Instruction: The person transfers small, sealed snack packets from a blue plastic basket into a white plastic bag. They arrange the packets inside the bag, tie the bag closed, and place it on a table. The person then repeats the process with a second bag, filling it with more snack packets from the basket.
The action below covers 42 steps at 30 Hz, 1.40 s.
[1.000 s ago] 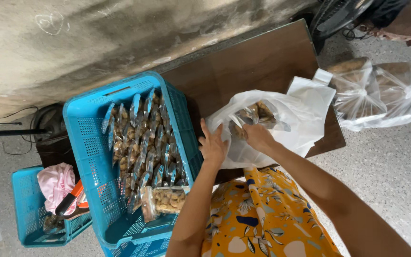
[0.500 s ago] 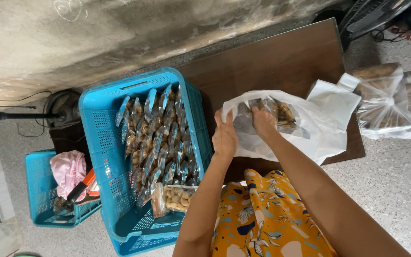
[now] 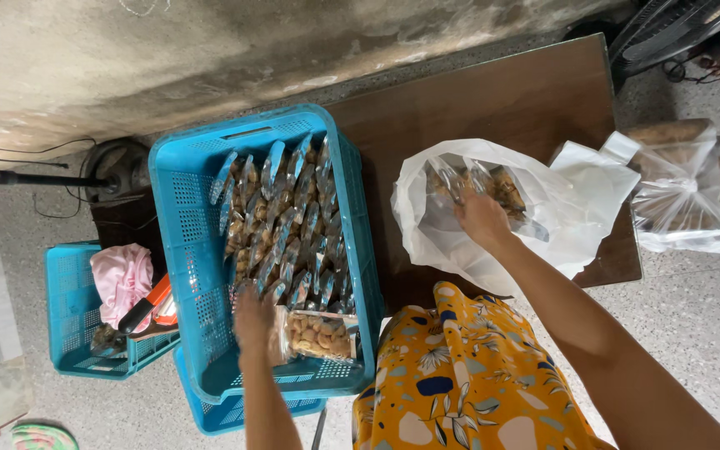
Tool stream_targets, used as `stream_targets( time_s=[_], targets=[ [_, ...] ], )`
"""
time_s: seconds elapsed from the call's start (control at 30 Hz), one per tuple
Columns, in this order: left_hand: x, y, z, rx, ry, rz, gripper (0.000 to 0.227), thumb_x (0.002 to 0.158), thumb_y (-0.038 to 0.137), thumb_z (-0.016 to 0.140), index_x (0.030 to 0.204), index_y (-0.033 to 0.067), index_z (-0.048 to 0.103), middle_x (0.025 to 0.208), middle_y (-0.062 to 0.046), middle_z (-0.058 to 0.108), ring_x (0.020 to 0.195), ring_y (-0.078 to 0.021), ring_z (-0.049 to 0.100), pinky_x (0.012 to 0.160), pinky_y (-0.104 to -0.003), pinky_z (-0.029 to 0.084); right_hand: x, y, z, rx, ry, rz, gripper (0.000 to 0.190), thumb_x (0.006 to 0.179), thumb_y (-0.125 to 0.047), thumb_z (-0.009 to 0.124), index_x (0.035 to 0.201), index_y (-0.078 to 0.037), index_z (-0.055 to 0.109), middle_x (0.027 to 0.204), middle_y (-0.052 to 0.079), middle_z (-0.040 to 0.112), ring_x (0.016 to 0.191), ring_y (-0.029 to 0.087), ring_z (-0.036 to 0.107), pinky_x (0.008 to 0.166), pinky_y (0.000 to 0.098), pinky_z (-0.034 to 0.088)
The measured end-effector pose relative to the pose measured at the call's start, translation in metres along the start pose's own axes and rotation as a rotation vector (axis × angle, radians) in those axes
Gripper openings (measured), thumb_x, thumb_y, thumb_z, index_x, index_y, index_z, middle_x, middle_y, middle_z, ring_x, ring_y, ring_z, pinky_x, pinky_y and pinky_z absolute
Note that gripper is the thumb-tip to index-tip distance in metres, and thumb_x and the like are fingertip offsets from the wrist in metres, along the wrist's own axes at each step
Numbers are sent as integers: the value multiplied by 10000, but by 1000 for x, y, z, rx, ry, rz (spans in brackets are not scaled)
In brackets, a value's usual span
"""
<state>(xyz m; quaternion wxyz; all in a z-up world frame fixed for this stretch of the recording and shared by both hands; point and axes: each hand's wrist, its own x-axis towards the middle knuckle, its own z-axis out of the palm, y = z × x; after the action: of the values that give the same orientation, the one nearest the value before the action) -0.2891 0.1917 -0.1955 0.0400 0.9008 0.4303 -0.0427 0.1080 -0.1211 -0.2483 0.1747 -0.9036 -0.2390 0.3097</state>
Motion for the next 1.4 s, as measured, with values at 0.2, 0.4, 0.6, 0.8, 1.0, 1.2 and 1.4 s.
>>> stream_targets(
  time_s=[0.2, 0.4, 0.6, 0.8, 1.0, 1.2, 1.4],
  targets=[
    [-69, -74, 63, -468, -384, -374, 607, 896, 436, 695, 1373, 83, 568, 1114, -209, 745, 1039, -376, 721, 874, -447, 552, -36, 71, 40, 117, -227, -84, 328, 936, -336, 673, 1172, -110, 663, 1013, 139, 771, 915, 311, 750, 859, 437, 587],
    [-86, -68, 58, -516, -192, -363, 387, 941, 299, 639, 1259, 83, 681, 1058, -179, 774, 982, -337, 749, 863, -427, 566, -42, 86, 61, 125, -569, -296, 620, 740, -88, 665, 1351, -134, 570, 1132, 142, 763, 985, 275, 738, 873, 402, 596],
    [-78, -2, -100, -345, 9, 53, 238, 978, 74, 612, 1181, 80, 736, 1177, -152, 744, 1068, -342, 717, 884, -415, 591, -59, 54, 1, -157, -448, -134, 371, 1026, -308, 639, 1356, -143, 598, 1086, 166, 764, 976, 286, 728, 936, 404, 550],
    [-62, 154, -283, -235, 369, 597, 306, 859, -70, 638, 1126, 59, 713, 1210, -102, 739, 1237, -313, 672, 1062, -466, 556, -142, -73, -187, 189, 35, -418, 434, 969, -294, 643, 1389, -189, 629, 1094, 152, 731, 911, 262, 742, 799, 392, 601],
    [-3, 279, -299, -446, 334, 990, 340, 852, 22, 608, 1180, 69, 683, 1263, -106, 695, 1247, -310, 648, 1124, -496, 481, -220, -164, -280, -310, 451, -818, 654, 868, -468, 706, 1325, -9, 618, 1192, 209, 691, 987, 350, 709, 636, 446, 598],
    [19, 360, -208, -414, 194, 1167, 283, 920, 91, 612, 1195, 74, 673, 1188, -94, 710, 1140, -282, 646, 1122, -496, 436, -157, -127, -262, -508, 102, -374, 252, 881, -286, 685, 878, -37, 719, 766, 185, 716, 731, 394, 726, 632, 485, 584],
    [14, 334, -115, -679, 93, 943, 333, 873, 203, 691, 1206, 209, 701, 1518, -157, 470, 1467, -483, 265, 1193, -590, 277, -136, -79, -204, -2, -212, -109, 134, 936, -141, 535, 939, -41, 624, 712, 193, 708, 618, 330, 750, 631, 474, 602]
  ],
)
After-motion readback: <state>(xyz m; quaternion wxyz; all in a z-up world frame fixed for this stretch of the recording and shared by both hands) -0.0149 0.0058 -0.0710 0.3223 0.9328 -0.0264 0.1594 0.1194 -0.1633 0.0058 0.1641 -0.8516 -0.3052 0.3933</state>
